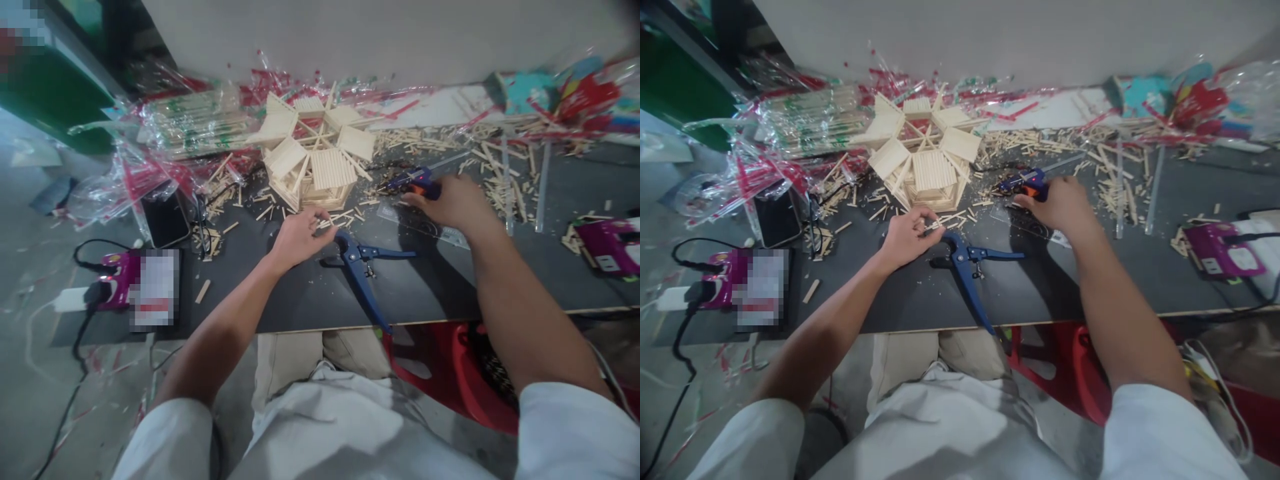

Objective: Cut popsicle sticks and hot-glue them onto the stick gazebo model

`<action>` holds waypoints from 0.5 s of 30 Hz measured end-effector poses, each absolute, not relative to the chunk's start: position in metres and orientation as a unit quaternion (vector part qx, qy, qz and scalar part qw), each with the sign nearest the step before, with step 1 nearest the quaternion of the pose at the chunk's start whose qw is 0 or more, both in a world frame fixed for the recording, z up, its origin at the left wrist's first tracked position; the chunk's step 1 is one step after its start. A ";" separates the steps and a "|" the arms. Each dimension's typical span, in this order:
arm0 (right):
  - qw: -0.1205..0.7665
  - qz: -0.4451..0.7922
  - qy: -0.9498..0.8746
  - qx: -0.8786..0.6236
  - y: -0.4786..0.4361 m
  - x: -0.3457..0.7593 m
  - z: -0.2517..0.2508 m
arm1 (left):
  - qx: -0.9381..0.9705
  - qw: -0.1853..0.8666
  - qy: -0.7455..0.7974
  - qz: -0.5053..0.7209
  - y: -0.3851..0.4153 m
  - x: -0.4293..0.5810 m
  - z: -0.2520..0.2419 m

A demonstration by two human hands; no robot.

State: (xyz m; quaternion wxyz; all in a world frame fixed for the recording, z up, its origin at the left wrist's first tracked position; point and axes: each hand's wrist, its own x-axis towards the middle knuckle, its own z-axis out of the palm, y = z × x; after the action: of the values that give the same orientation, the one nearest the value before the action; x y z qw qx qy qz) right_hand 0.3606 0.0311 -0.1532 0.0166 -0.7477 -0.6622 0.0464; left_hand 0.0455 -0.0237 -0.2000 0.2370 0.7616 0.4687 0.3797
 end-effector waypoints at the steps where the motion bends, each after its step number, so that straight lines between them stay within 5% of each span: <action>1: 0.011 0.053 -0.663 -0.747 0.034 0.359 -0.151 | 0.760 0.236 0.471 0.381 -0.024 0.045 -0.199; 9: 0.021 0.068 -0.643 -0.763 0.044 0.361 -0.136 | 0.755 0.232 0.491 0.368 -0.027 0.047 -0.189; 15: 0.220 0.085 -0.666 -0.708 0.049 0.361 -0.082 | 0.764 0.209 0.493 0.361 -0.025 0.047 -0.192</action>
State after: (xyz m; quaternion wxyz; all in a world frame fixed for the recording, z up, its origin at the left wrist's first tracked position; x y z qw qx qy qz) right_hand 0.3606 0.0493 -0.0817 0.2201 -0.7081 -0.6655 0.0846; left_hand 0.0466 -0.0251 -0.1915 0.2085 0.7640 0.4925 0.3609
